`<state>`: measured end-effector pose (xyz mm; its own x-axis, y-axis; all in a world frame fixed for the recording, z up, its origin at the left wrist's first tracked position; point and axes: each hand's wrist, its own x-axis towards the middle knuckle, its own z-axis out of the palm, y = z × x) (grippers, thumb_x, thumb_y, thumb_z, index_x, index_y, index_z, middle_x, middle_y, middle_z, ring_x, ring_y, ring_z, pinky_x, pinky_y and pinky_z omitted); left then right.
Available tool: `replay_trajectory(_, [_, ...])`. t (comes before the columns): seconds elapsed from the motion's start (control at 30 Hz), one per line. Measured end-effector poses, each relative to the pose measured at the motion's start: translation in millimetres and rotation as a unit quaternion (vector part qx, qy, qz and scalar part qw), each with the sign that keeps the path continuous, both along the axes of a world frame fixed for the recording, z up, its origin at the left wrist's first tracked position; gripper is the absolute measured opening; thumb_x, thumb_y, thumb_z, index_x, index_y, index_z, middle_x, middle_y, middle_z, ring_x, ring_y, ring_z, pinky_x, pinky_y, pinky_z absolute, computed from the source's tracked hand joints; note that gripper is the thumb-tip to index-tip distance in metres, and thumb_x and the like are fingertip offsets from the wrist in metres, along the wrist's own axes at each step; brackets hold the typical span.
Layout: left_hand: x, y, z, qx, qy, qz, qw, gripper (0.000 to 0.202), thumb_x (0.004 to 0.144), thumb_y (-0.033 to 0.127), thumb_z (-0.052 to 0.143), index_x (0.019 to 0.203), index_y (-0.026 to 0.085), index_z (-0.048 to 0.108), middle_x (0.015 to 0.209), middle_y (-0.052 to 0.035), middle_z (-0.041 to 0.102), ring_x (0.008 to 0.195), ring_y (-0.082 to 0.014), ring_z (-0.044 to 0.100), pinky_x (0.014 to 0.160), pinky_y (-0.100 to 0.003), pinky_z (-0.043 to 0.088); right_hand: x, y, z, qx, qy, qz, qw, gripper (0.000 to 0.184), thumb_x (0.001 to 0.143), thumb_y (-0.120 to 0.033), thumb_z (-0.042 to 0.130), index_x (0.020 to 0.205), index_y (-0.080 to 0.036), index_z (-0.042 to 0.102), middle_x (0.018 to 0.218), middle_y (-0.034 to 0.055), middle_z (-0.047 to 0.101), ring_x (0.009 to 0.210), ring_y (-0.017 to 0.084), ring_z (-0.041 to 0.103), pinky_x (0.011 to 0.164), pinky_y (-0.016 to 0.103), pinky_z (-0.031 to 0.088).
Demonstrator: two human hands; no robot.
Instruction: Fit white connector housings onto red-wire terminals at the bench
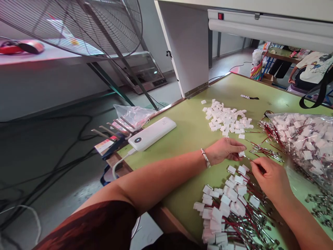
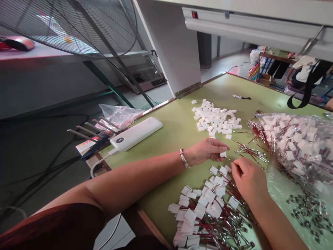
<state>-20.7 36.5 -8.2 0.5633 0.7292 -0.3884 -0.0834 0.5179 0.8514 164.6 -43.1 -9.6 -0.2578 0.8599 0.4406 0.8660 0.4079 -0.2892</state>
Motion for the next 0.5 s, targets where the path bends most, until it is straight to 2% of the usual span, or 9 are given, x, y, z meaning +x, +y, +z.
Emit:
replay_trajectory(0.1, [0.6, 0.7, 0.1, 0.01, 0.0, -0.005, 1.0, 0.008, 0.081, 0.022, 0.07, 0.083, 0.014, 0.069, 0.059, 0.0006, 0.066, 0.05, -0.0062, 0.058, 0.048, -0.02, 0.039, 1.5, -0.6, 1.2, 0.062, -0.057, -0.014, 0.996, 0.026, 0.091, -0.021, 0.046, 0.066, -0.021, 0.054, 0.06, 0.0001, 0.057, 0.056, 0.014, 0.051, 0.055, 0.028, 0.033])
replay_trajectory(0.2, [0.6, 1.4, 1.1, 0.006, -0.008, -0.028, 1.0, 0.02, 0.079, 0.028, 0.073, 0.072, 0.013, 0.063, 0.057, 0.0002, 0.065, 0.047, -0.0052, 0.055, 0.045, -0.02, 0.036, 2.0, -1.6, 3.5, 0.12, -0.143, -0.018, 0.982, 0.028, 0.092, -0.019, 0.046, 0.065, -0.021, 0.053, 0.061, 0.0011, 0.055, 0.058, 0.015, 0.051, 0.056, 0.028, 0.033])
replay_trajectory(0.3, [0.7, 0.6, 2.4, 0.006, -0.01, -0.05, 0.999, 0.028, 0.075, 0.034, 0.076, 0.068, 0.013, 0.059, 0.053, 0.0016, 0.063, 0.044, -0.004, 0.051, 0.044, -0.02, 0.034, 0.8, -2.3, 4.6, 0.153, -0.198, -0.013, 0.968, 0.03, 0.091, -0.016, 0.048, 0.062, -0.021, 0.052, 0.061, 0.0014, 0.054, 0.06, 0.016, 0.051, 0.057, 0.029, 0.032])
replay_trajectory(0.4, [1.2, -2.4, 4.3, 0.021, 0.007, -0.066, 0.998, 0.029, 0.073, 0.034, 0.078, 0.07, 0.014, 0.057, 0.051, 0.0033, 0.062, 0.041, -0.0036, 0.049, 0.043, -0.02, 0.033, -1.7, -2.4, 2.3, 0.162, -0.203, -0.004, 0.966, 0.029, 0.09, -0.014, 0.048, 0.062, -0.021, 0.052, 0.06, 0.0013, 0.052, 0.059, 0.016, 0.049, 0.057, 0.029, 0.031])
replay_trajectory(0.5, [2.0, -5.6, 6.5, 0.056, 0.041, -0.081, 0.994, 0.023, 0.075, 0.03, 0.075, 0.072, 0.015, 0.057, 0.052, 0.0043, 0.061, 0.041, -0.0042, 0.049, 0.042, -0.02, 0.031, -2.7, -1.4, -3.7, 0.129, -0.154, 0.009, 0.98, 0.028, 0.09, -0.014, 0.047, 0.064, -0.021, 0.052, 0.062, 0.0014, 0.054, 0.059, 0.016, 0.05, 0.057, 0.029, 0.031])
